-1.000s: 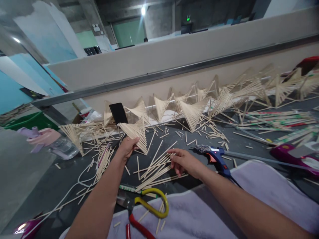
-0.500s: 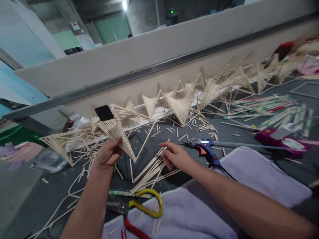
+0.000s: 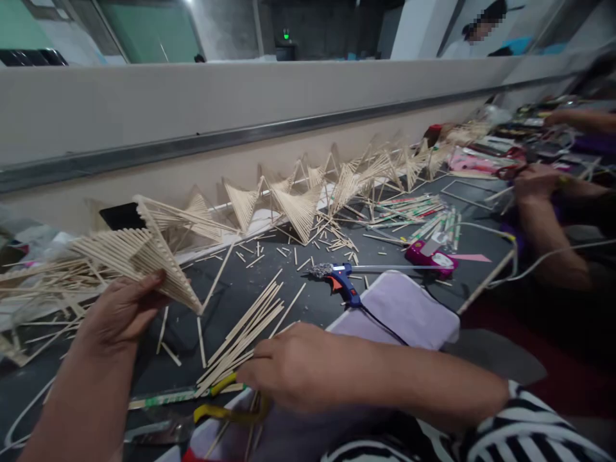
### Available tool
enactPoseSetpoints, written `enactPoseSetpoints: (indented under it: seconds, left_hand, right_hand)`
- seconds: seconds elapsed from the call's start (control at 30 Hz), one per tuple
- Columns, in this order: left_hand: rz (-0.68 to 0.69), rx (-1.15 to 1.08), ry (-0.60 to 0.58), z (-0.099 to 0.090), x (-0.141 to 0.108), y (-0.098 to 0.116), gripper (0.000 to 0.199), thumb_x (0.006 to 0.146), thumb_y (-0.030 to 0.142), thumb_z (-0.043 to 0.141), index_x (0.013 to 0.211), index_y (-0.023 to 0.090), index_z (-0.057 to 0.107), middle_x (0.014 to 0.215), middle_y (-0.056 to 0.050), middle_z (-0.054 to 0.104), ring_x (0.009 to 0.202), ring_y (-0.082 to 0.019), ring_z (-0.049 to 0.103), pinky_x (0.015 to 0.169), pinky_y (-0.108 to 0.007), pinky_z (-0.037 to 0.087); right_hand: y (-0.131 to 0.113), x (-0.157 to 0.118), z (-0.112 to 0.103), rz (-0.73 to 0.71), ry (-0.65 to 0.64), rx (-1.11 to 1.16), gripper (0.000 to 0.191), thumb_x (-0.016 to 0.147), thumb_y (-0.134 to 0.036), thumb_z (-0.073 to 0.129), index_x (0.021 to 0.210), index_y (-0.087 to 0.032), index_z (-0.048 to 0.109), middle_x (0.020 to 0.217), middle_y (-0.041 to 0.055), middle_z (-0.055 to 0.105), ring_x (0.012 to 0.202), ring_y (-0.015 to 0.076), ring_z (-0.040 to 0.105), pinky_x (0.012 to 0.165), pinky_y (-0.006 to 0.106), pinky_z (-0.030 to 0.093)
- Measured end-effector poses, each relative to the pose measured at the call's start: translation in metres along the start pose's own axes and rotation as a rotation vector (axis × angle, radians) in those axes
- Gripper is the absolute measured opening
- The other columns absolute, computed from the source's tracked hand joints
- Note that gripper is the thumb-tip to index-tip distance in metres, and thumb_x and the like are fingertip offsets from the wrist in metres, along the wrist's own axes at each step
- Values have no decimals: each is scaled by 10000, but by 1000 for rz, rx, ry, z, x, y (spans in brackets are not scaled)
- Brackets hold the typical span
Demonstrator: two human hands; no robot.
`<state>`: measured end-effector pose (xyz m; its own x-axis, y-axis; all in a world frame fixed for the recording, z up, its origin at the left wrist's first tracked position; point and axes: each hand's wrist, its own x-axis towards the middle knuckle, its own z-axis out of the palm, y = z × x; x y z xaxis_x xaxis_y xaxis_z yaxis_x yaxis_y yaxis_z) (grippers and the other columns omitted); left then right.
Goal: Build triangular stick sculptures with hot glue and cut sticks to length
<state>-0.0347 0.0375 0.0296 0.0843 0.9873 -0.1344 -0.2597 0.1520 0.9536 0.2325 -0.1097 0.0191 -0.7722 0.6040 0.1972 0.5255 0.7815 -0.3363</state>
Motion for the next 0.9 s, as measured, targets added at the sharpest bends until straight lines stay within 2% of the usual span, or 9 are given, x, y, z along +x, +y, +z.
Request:
enactPoseSetpoints:
  seconds: [0.07, 0.13, 0.2, 0.3, 0.37, 0.53, 0.63, 0.77, 0.9]
  left_hand:
    - [-3, -11, -9, -1, 0, -1, 109, 694, 23, 560, 680, 99, 637, 659, -63, 681, 620, -193, 643, 641, -364, 559]
    - [19, -52, -33, -1, 0, -2, 93, 670, 42, 599, 709, 119, 633, 663, -42, 682, 611, -185, 637, 635, -364, 562]
    - [71, -125, -54, 1, -3, -3, 148, 631, 56, 648, 745, 147, 623, 675, -6, 682, 600, -169, 631, 633, -360, 567]
    - [113, -179, -61, 5, -7, -5, 221, 580, 77, 700, 771, 147, 615, 675, 9, 673, 601, -164, 629, 639, -348, 570]
    - [119, -176, -71, 9, -11, -6, 228, 573, 91, 707, 776, 144, 619, 679, 7, 669, 605, -165, 630, 628, -325, 571]
    - [134, -141, -123, 13, -18, -7, 147, 596, 135, 681, 733, 166, 636, 619, 13, 646, 550, -131, 617, 583, -252, 558]
    - [165, -133, -170, 12, -20, -9, 178, 572, 172, 707, 739, 167, 643, 615, 5, 634, 549, -125, 609, 578, -232, 544]
    - [204, -144, -216, 13, -25, -11, 193, 549, 225, 730, 714, 188, 637, 604, 11, 619, 544, -119, 593, 560, -234, 525]
    - [134, -143, -253, 19, -30, -14, 238, 497, 273, 761, 669, 211, 610, 546, 28, 595, 551, -132, 588, 519, -232, 504]
  right_hand:
    - [6, -20, -9, 128, -12, -49, 116, 790, -222, 464, 814, -178, 569, 767, 42, 624, 642, 129, 545, 526, 222, 327]
    - [33, -45, -10, 507, 25, -160, 150, 805, -222, 442, 742, -168, 566, 718, 60, 624, 605, 136, 546, 519, 234, 301]
    - [70, -71, -5, 892, 83, -244, 250, 834, -340, 411, 768, -156, 567, 699, 97, 626, 595, 165, 561, 518, 251, 295]
    - [114, -97, 9, 1150, 67, -252, 422, 793, -523, 398, 782, -137, 569, 750, 143, 631, 662, 231, 587, 520, 274, 299]
    - [126, -102, 15, 1165, 62, -192, 444, 780, -539, 387, 785, -139, 579, 766, 142, 632, 671, 232, 588, 518, 271, 307]
    - [129, -94, 15, 1150, 98, 32, 255, 709, -370, 485, 710, -150, 613, 679, 82, 627, 623, 190, 568, 514, 249, 325]
    - [124, -94, 12, 1117, 254, 478, 280, 691, -369, 510, 796, -144, 639, 699, 60, 640, 638, 185, 581, 535, 248, 372]
    - [99, -97, 7, 1026, 549, 1099, 446, 684, -429, 569, 1028, -146, 582, 840, 79, 645, 658, 169, 592, 550, 243, 425]
    - [62, -91, 1, 868, 594, 1365, 436, 698, -360, 603, 1100, -205, 531, 891, 72, 612, 633, 138, 554, 517, 227, 426]
